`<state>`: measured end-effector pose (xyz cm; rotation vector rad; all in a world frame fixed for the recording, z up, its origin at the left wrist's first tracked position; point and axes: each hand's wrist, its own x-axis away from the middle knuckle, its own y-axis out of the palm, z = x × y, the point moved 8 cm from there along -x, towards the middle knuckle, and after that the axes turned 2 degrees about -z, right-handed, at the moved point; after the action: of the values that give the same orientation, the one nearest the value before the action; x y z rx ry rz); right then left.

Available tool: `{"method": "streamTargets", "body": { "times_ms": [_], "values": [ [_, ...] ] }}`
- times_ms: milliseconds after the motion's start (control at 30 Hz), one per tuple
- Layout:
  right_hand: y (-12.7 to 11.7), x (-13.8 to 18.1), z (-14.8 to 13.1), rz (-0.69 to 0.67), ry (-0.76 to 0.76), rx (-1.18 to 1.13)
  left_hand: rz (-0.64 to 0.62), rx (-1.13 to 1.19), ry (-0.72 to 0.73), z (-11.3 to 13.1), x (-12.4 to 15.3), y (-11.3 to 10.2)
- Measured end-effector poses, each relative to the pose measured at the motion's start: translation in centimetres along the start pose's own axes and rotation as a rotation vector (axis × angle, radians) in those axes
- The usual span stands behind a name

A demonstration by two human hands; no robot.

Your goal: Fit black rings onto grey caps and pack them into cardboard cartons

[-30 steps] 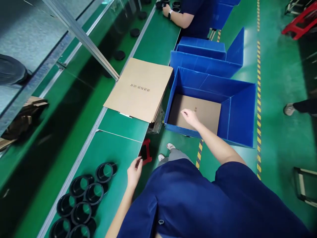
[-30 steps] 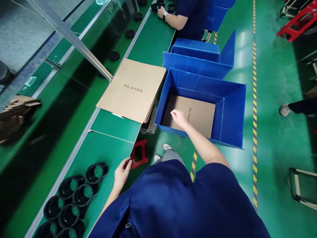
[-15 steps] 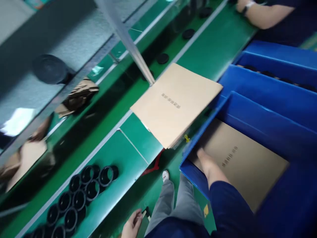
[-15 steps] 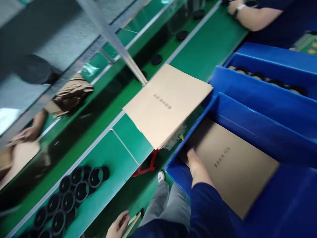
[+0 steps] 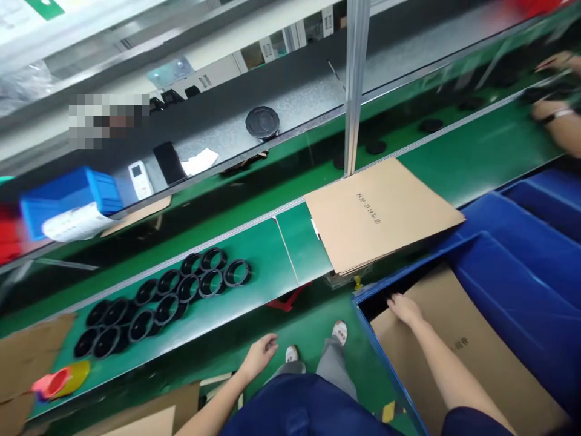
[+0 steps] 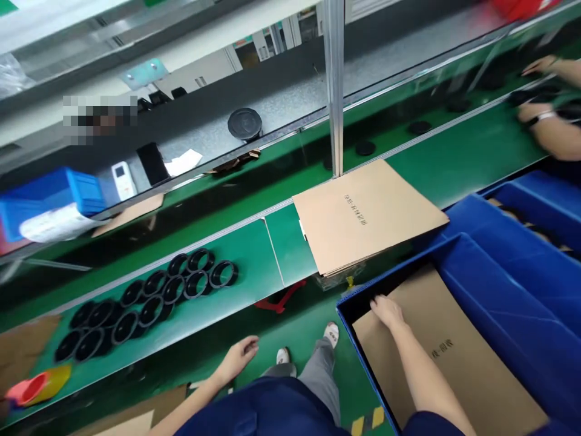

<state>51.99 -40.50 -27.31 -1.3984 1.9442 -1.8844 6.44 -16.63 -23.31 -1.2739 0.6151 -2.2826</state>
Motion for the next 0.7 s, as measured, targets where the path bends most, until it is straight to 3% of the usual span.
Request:
{"method": "streamTargets", "body": {
  "times_ms": [67,167,267,333,433,533,600,700],
  "values": [
    [-1.6,2.8,0.9,0.010,0.044,0.030,-0.003,0.029,0.063,-0.5,-0.6,-0.1],
    [-6.6,8.3,1.2,0.142,0.104,0.088,-0.024,0.044,0.142,-2.0,-1.2,0.3],
    [-14.1,15.6,0.1,0.318,0.161,0.149,-0.036,0.033,0.172,-4.0,-1.2,0.8],
    [-19.9,20.9,-2.1,0.445,0.177,0.200,-0.035,0.033,0.161,-5.7,-1.1,1.2],
    [-28.2,27.7,-8.7,0.606,0.121,0.275,-0.035,0.072,0.137,-8.3,-0.6,2.0],
    [-33.8,31.6,-17.7,0.696,0.007,0.399,-0.028,0.119,0.105,-11.0,0.3,2.9],
    [-35.4,32.0,-24.3,0.707,-0.103,0.557,-0.011,0.149,0.080,-12.8,1.2,3.2],
    [-34.9,28.7,-32.8,0.611,-0.245,0.803,0.035,0.196,0.027,-15.7,2.9,3.0]
  ]
}}
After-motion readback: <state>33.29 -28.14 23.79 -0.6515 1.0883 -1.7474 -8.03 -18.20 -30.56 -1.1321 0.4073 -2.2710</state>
